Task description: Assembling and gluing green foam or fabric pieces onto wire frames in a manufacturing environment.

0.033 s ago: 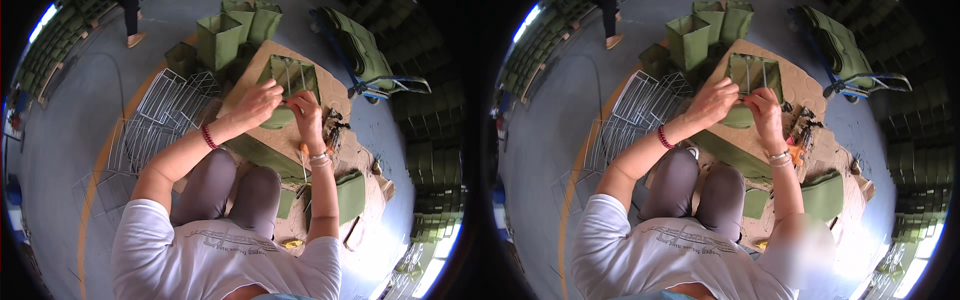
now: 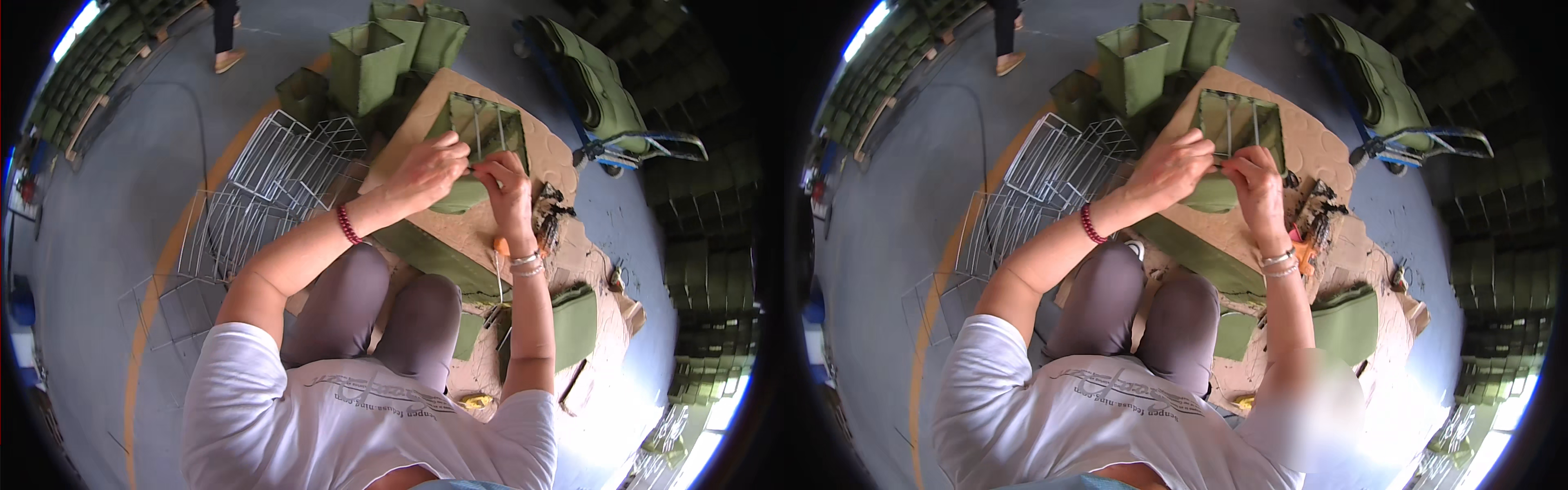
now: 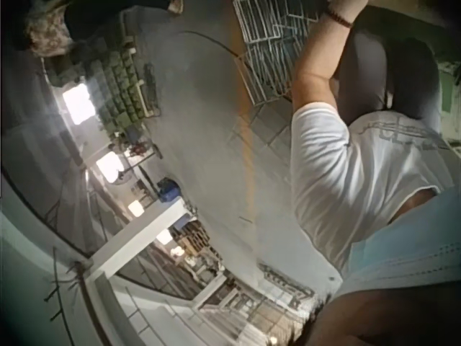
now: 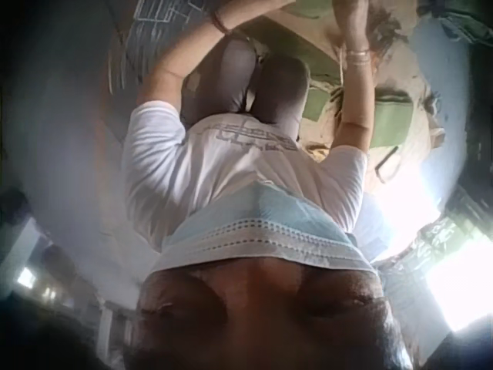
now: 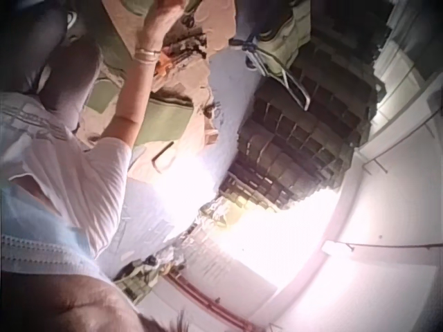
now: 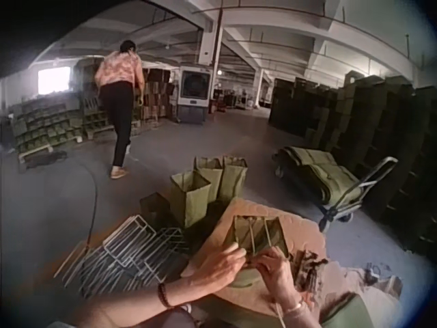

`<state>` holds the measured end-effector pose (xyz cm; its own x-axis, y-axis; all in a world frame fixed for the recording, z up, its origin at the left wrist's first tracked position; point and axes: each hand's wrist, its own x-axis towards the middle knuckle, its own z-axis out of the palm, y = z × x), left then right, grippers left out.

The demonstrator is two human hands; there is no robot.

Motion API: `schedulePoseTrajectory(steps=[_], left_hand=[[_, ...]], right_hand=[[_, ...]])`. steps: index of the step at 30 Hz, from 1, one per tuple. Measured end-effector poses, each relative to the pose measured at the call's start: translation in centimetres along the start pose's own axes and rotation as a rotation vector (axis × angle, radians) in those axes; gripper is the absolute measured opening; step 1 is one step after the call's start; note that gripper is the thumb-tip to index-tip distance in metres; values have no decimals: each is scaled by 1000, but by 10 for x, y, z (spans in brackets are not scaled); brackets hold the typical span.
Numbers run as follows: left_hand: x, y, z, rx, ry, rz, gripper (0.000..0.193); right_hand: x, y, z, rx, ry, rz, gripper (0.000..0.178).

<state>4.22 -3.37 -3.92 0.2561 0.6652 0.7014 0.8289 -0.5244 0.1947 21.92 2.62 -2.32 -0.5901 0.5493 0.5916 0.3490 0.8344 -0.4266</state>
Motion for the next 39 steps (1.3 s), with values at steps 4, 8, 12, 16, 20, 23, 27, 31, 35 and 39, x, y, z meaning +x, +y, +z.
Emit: schedulePoseTrajectory(steps=[4, 8, 12, 16, 20, 23, 27, 31, 35, 39], left_hand=[[-3, -11, 4, 32, 15, -25, 14], [-11, -19, 9, 66, 38, 16, 6], [-9, 2, 0, -197, 134, -58, 9], [-16, 5, 4, 102, 118, 44, 5], [-11, 2, 6, 114, 101, 15, 6], [-7, 1, 9, 51, 120, -32, 7], [-4, -1, 15, 76, 108, -43, 7], [-1, -1, 24, 65, 153, -13, 9], [2, -4, 29, -10, 202, 29, 12], [-4, -7, 28, 43, 175, 29, 15]], right_hand=[[13, -4, 2, -3, -76, 27, 11], [13, -11, 0, -147, -71, -75, 14], [-21, -4, 3, -366, 85, -142, 28], [-25, -13, 21, -441, 112, -210, 27], [-18, -19, 32, -445, 135, -147, 24], [-15, -16, 34, -411, 167, -141, 20], [-12, -15, 31, -353, 163, -126, 19], [-10, -15, 22, -343, 123, -130, 19], [-7, -12, 14, -317, 80, -147, 18], [2, -16, 14, -327, -23, -142, 18]])
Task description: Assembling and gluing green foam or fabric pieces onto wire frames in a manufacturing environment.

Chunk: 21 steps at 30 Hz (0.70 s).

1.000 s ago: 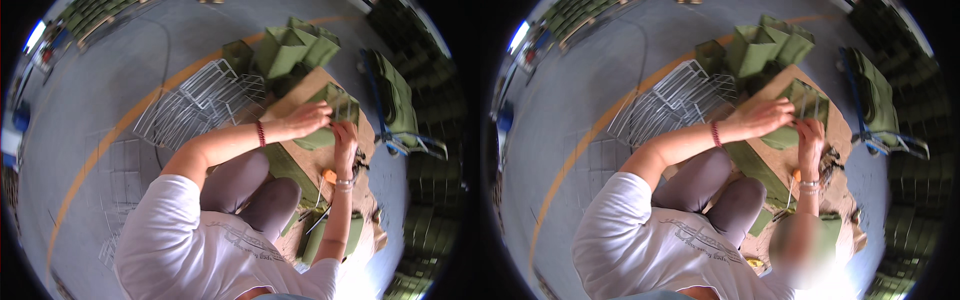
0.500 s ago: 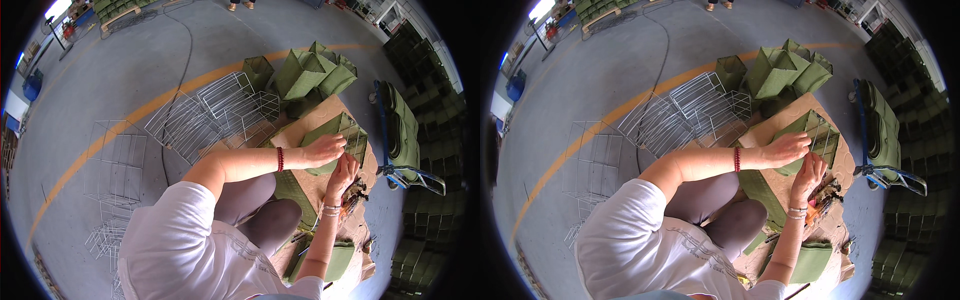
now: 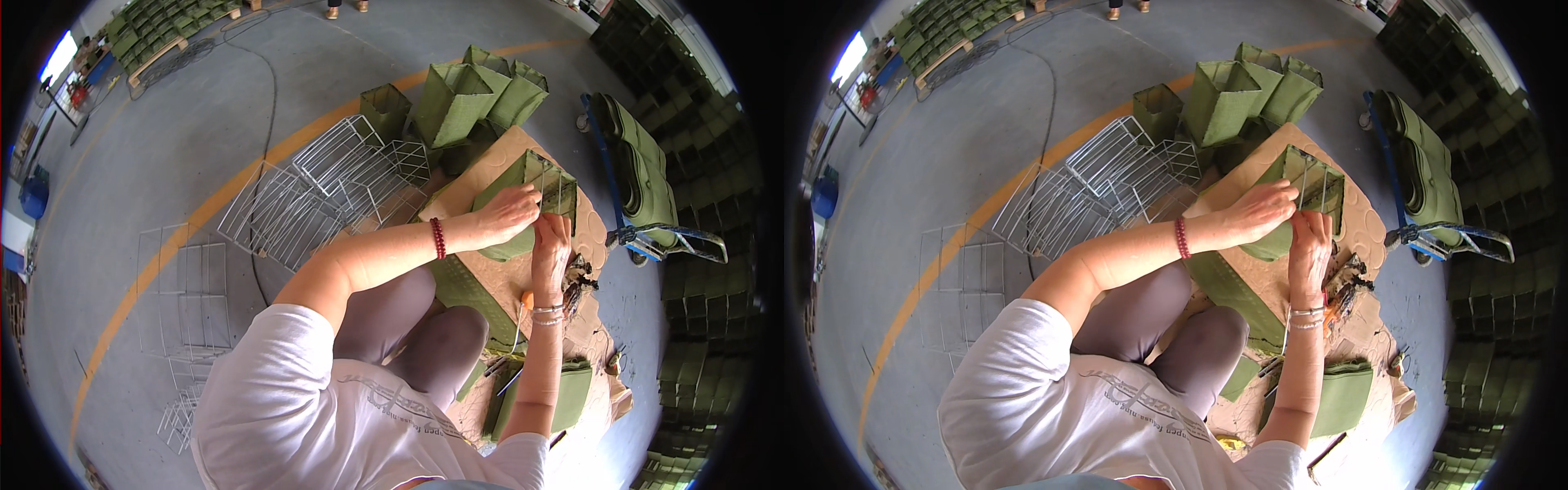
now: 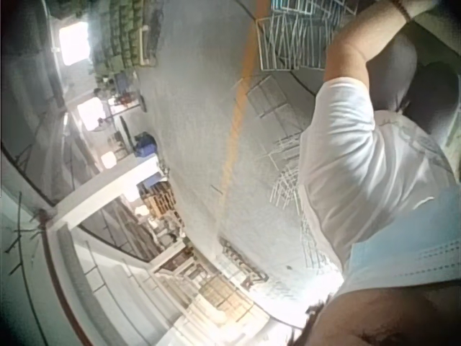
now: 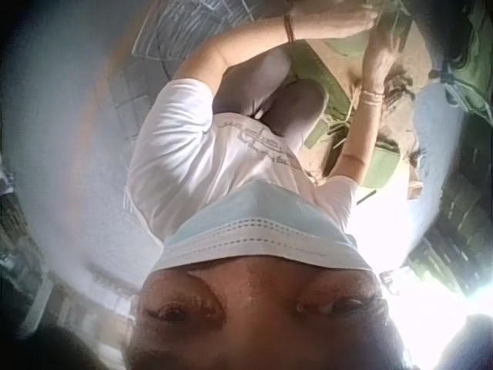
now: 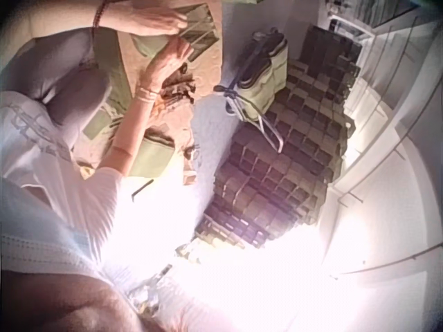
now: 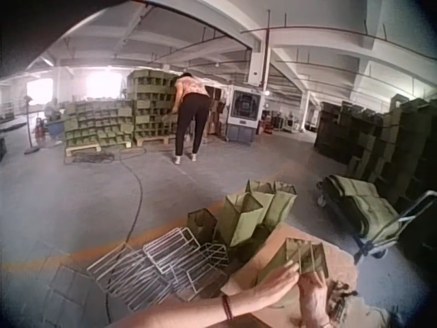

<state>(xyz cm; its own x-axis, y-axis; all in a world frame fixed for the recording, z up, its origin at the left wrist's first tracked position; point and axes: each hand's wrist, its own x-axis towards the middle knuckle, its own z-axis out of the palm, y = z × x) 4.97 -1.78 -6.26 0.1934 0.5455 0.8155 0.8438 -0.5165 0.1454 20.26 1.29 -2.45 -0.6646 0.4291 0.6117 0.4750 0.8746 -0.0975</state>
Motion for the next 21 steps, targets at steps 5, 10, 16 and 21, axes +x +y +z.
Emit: schedulePoseTrajectory(steps=[5, 10, 16, 21], left_hand=[[-45, -6, 47, -822, 389, -383, 35], [1, 20, 9, -253, -28, -294, 20], [-6, 15, 7, 312, -196, -40, 19], [-11, -16, 39, -343, 158, -59, 18]], right_hand=[[-1, -10, -5, -125, 85, -104, 30], [-31, 22, 3, -249, 17, -8, 30], [-13, 5, -13, -246, -179, -117, 26], [11, 2, -28, -272, -315, -340, 24]])
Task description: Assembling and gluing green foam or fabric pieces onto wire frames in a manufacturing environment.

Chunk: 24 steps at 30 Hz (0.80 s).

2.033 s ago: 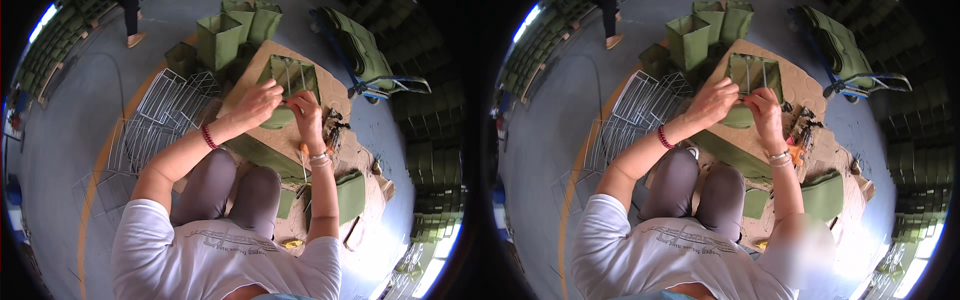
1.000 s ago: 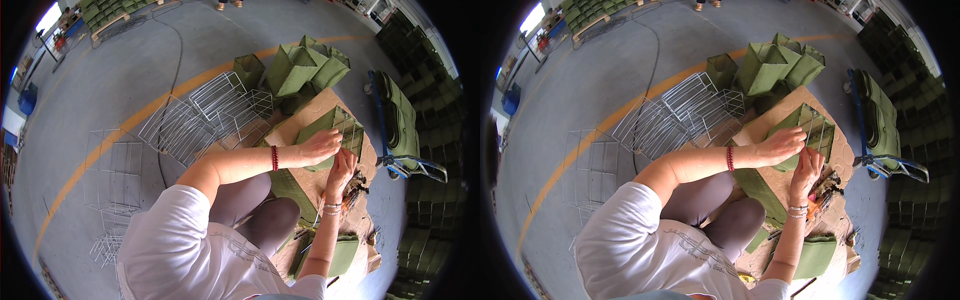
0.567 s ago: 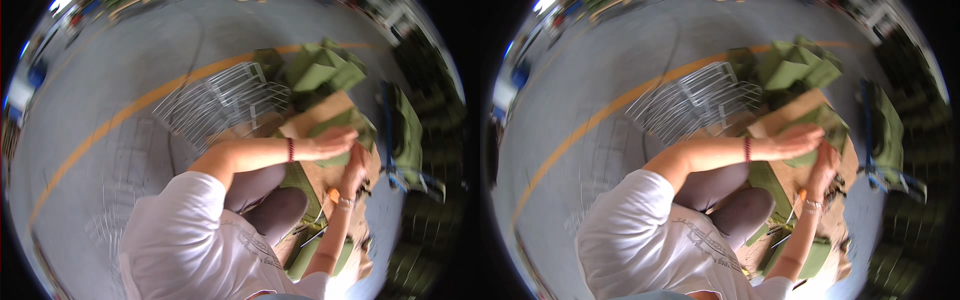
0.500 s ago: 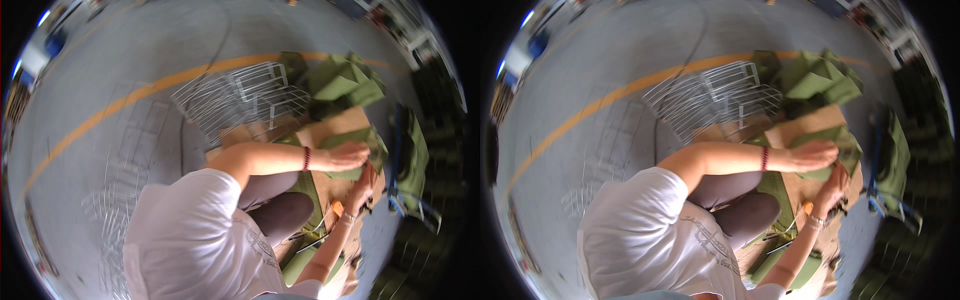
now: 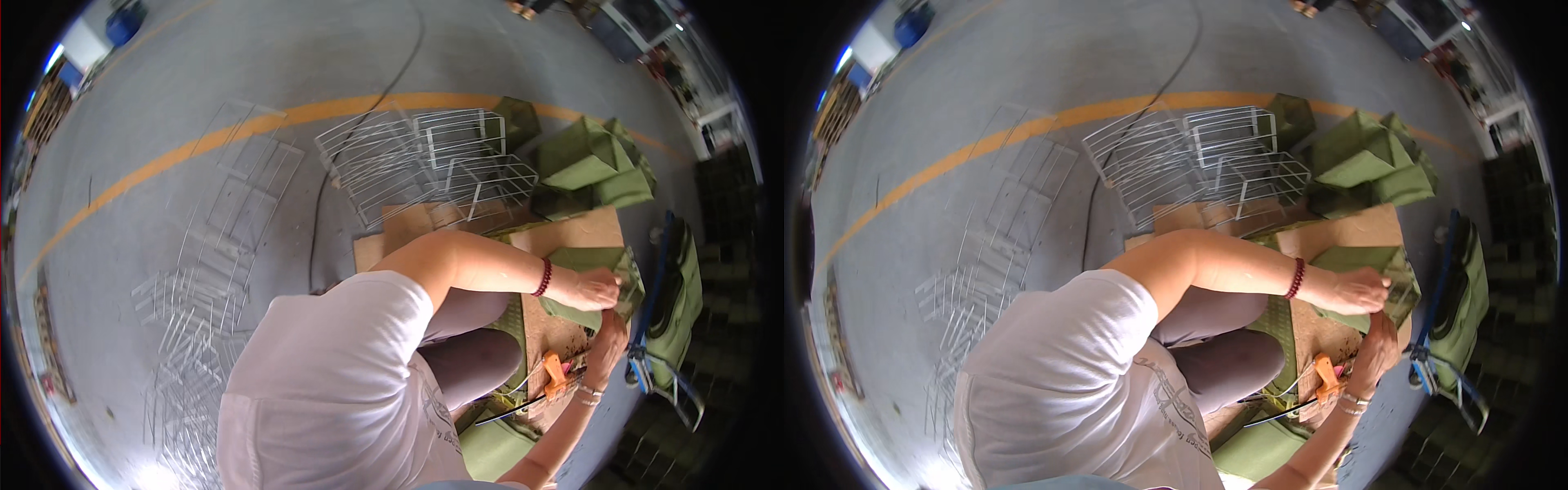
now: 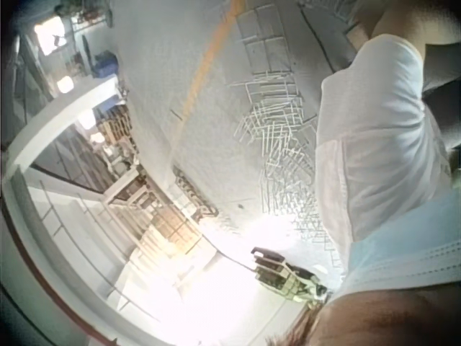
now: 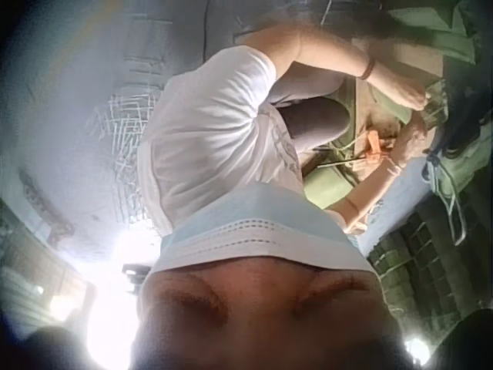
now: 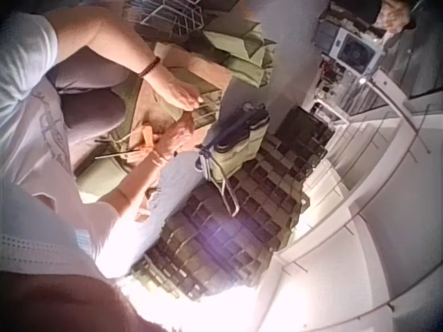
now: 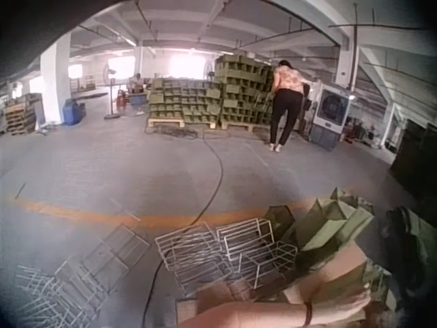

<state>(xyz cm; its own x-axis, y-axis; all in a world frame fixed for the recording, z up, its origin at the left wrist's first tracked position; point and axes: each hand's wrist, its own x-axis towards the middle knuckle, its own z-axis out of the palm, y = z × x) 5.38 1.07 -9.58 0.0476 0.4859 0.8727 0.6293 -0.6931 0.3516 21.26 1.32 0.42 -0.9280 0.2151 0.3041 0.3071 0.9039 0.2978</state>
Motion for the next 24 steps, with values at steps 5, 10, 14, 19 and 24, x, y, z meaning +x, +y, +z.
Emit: schedulePoseTrajectory(steps=[5, 10, 14, 19, 24], left_hand=[[10, 25, -22, 365, -177, 88, 13], [15, 52, -36, 599, -193, 118, 6], [19, 59, -30, 472, -329, 65, 8], [21, 66, -28, 534, -439, 3, 10], [27, 74, -38, 415, -525, 29, 11]], right_hand=[[1, 4, -8, -63, -84, 72, 26], [-29, -7, 12, 16, 249, 242, 34], [-32, -15, 22, 88, 290, 307, 32], [-27, -7, 6, 263, 241, 273, 9], [-21, 14, -8, 486, 143, 272, 10]])
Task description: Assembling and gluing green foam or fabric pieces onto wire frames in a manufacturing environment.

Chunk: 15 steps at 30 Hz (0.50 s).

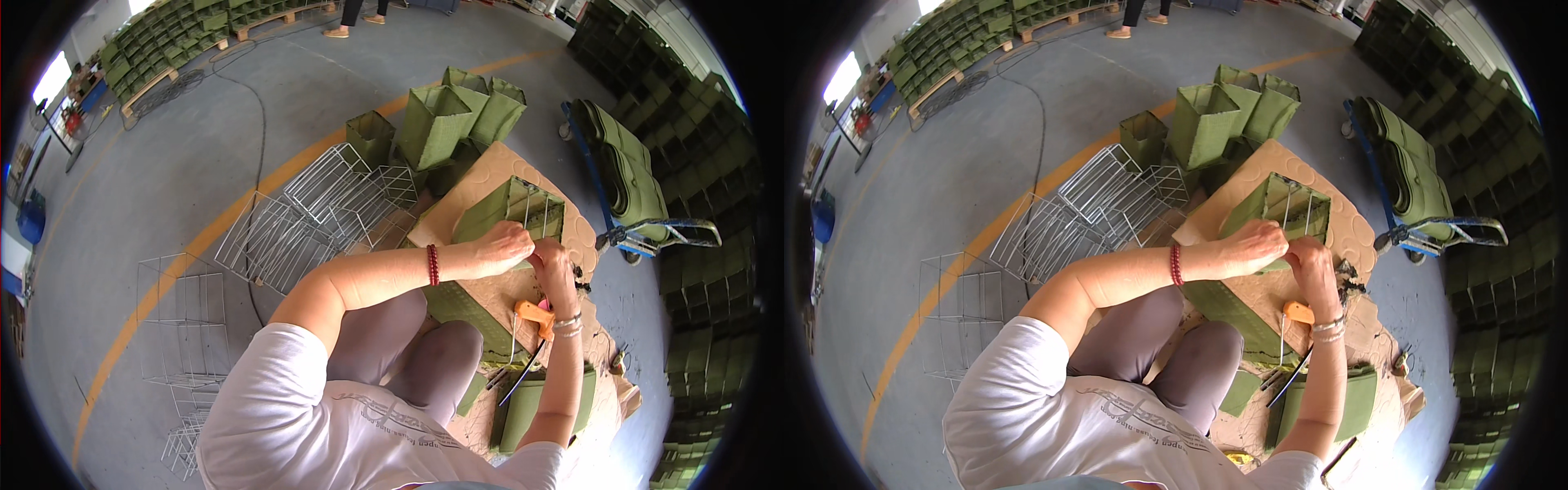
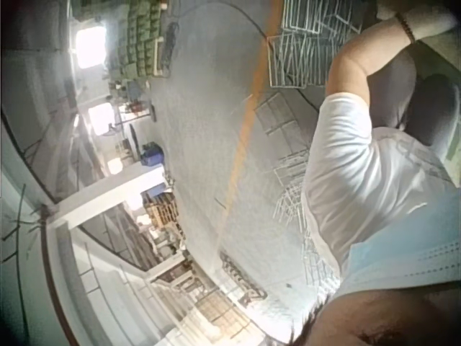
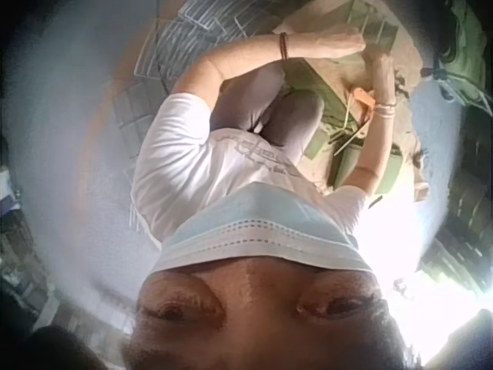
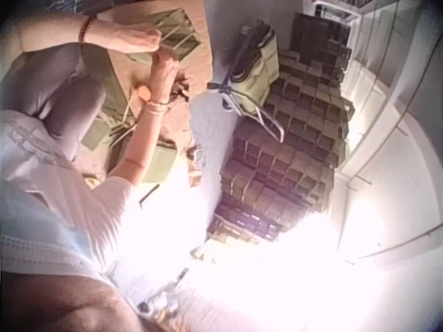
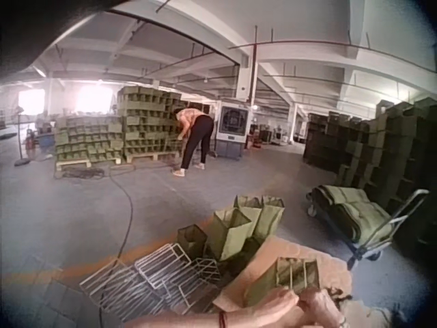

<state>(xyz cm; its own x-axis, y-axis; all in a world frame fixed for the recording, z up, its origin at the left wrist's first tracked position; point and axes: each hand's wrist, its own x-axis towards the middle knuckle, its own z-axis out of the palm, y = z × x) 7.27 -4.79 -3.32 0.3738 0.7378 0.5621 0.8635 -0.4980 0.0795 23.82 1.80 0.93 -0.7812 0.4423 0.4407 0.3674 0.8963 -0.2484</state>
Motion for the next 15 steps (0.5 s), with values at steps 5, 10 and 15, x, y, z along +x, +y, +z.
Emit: schedulePoseTrajectory(steps=[5, 10, 15], left_hand=[[11, -6, 10, -184, 20, 51, 4], [-15, -35, 5, -124, 304, 10, 13], [-7, -18, -7, -153, 258, -105, 16]], right_hand=[[10, 14, -17, 164, -284, 151, 10], [-4, 0, 4, 61, 378, 163, 15], [-39, 2, 25, -38, 595, 143, 24]])
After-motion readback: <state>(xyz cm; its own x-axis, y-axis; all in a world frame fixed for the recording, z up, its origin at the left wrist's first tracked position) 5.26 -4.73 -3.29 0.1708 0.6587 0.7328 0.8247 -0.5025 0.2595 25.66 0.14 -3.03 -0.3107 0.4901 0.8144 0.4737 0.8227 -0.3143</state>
